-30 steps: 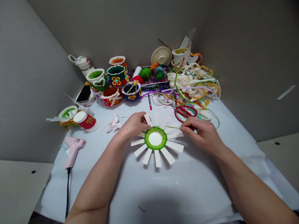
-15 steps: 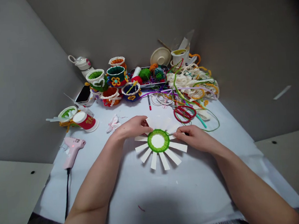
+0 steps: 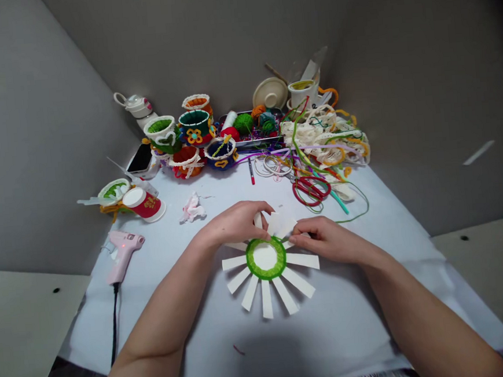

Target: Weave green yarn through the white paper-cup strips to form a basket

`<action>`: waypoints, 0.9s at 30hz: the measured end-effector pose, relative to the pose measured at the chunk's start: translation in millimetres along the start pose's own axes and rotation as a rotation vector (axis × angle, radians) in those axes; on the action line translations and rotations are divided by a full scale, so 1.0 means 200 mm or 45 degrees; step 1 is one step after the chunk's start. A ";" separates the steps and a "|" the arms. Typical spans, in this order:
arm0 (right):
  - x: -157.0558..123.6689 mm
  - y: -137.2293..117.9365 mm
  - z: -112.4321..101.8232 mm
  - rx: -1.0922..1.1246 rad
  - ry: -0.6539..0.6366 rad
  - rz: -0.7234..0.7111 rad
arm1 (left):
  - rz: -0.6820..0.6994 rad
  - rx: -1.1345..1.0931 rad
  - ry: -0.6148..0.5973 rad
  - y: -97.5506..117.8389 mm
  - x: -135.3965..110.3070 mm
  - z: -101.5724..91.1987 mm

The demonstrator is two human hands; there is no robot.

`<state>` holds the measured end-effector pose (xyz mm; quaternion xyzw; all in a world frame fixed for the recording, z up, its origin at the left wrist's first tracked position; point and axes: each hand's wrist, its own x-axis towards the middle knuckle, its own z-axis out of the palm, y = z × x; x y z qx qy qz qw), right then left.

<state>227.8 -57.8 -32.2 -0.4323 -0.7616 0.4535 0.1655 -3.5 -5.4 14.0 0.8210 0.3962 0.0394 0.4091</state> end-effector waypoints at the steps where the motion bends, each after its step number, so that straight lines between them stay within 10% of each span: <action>1: 0.00 -0.01 0.00 -0.003 0.001 -0.005 | 0.006 0.019 0.012 0.00 0.00 0.00; 19: 0.01 0.04 -0.06 -0.143 0.633 -0.037 | -0.140 0.058 0.289 -0.07 0.01 -0.03; 27: -0.01 0.02 -0.05 -0.098 0.547 -0.021 | -0.190 0.076 0.345 -0.07 0.01 -0.04</action>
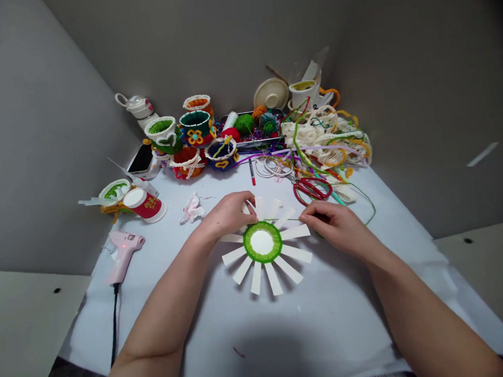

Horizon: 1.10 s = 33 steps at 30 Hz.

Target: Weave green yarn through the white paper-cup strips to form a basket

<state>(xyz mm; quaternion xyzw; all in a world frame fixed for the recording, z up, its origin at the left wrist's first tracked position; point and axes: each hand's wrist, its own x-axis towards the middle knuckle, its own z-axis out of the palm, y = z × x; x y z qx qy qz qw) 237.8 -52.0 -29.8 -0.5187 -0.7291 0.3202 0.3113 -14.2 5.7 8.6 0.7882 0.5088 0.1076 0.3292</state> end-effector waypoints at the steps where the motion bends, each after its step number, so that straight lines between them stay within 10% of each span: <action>1: 0.00 -0.01 0.00 0.030 -0.007 0.016 | 0.001 0.005 -0.002 0.00 0.00 0.00; 15: -0.04 -0.04 0.02 -0.110 0.186 -0.240 | -0.061 -0.038 0.062 -0.03 0.01 -0.01; 33: 0.02 0.01 0.07 0.215 0.074 0.261 | -0.243 -0.536 0.344 -0.11 0.06 0.08</action>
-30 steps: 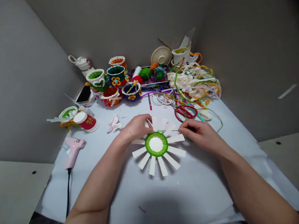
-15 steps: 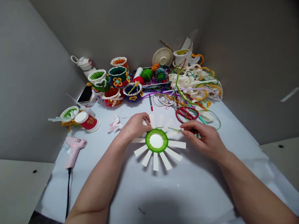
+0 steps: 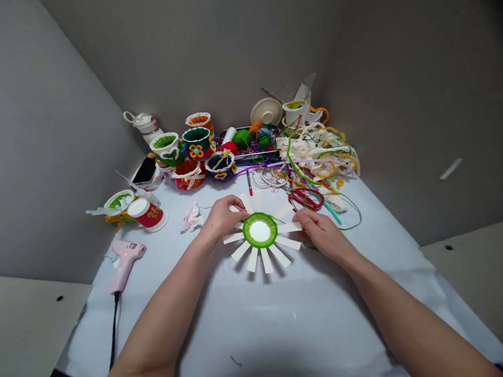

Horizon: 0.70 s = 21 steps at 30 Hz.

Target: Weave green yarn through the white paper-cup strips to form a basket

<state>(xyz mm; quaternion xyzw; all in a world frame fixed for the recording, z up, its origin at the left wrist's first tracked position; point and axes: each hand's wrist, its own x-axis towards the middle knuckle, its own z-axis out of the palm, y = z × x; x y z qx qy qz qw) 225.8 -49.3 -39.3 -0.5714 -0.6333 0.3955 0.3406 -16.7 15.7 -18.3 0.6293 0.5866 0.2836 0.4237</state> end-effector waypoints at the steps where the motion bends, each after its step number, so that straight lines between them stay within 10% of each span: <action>1: 0.00 0.00 0.00 -0.004 -0.013 0.019 | -0.009 -0.028 0.006 0.00 -0.02 0.01; 15: 0.04 -0.09 0.05 -0.130 -0.310 0.037 | -0.087 0.058 0.289 -0.01 -0.39 0.04; 21: 0.10 -0.09 0.08 -0.139 -0.380 -0.057 | -0.206 -0.075 0.077 -0.04 -0.47 -0.04</action>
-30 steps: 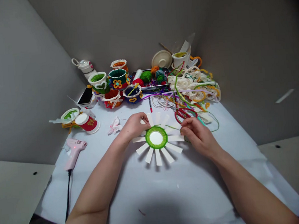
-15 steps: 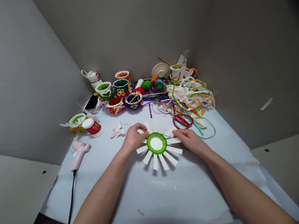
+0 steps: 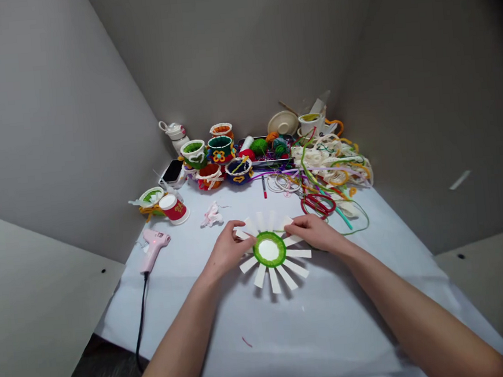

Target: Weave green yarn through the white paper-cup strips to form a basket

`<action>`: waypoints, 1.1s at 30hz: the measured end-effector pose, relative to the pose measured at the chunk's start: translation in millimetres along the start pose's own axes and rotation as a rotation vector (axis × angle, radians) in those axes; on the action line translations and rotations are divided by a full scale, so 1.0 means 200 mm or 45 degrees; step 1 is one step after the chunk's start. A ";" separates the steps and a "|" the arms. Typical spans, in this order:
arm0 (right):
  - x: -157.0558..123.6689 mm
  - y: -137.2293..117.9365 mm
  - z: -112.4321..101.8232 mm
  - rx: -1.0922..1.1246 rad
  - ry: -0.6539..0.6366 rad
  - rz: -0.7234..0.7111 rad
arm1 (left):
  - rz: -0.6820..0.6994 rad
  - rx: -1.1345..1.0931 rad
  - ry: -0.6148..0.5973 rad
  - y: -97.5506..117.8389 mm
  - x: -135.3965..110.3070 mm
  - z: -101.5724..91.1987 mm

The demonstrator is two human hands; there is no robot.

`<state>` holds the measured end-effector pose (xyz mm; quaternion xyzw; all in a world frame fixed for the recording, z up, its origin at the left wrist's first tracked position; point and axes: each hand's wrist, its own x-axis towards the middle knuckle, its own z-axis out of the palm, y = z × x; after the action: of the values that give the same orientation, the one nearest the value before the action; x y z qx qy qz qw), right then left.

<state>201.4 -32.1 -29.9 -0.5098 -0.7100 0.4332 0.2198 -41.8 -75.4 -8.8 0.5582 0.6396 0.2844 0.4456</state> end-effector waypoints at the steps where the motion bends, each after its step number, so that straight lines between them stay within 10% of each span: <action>1: 0.01 0.00 -0.01 0.002 -0.024 -0.009 | 0.001 -0.032 -0.070 0.00 0.00 -0.03; 7: 0.07 -0.02 -0.05 -0.019 -0.190 -0.090 | 0.118 -0.170 -0.253 0.06 0.14 -0.17; 15: 0.08 -0.02 -0.04 -0.027 -0.371 -0.121 | 0.364 0.478 -0.772 0.15 0.36 -0.05; 29: 0.01 0.02 -0.05 0.157 -0.272 -0.125 | 0.107 0.328 -0.484 0.07 0.34 -0.01; 33: 0.00 0.02 -0.04 0.140 -0.227 -0.095 | 0.206 0.302 -0.454 0.16 0.30 -0.16</action>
<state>210.2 -27.9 -28.6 -0.4298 -0.7203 0.5066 0.1993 -54.0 -7.1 18.1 0.6975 0.5328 0.1388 0.4587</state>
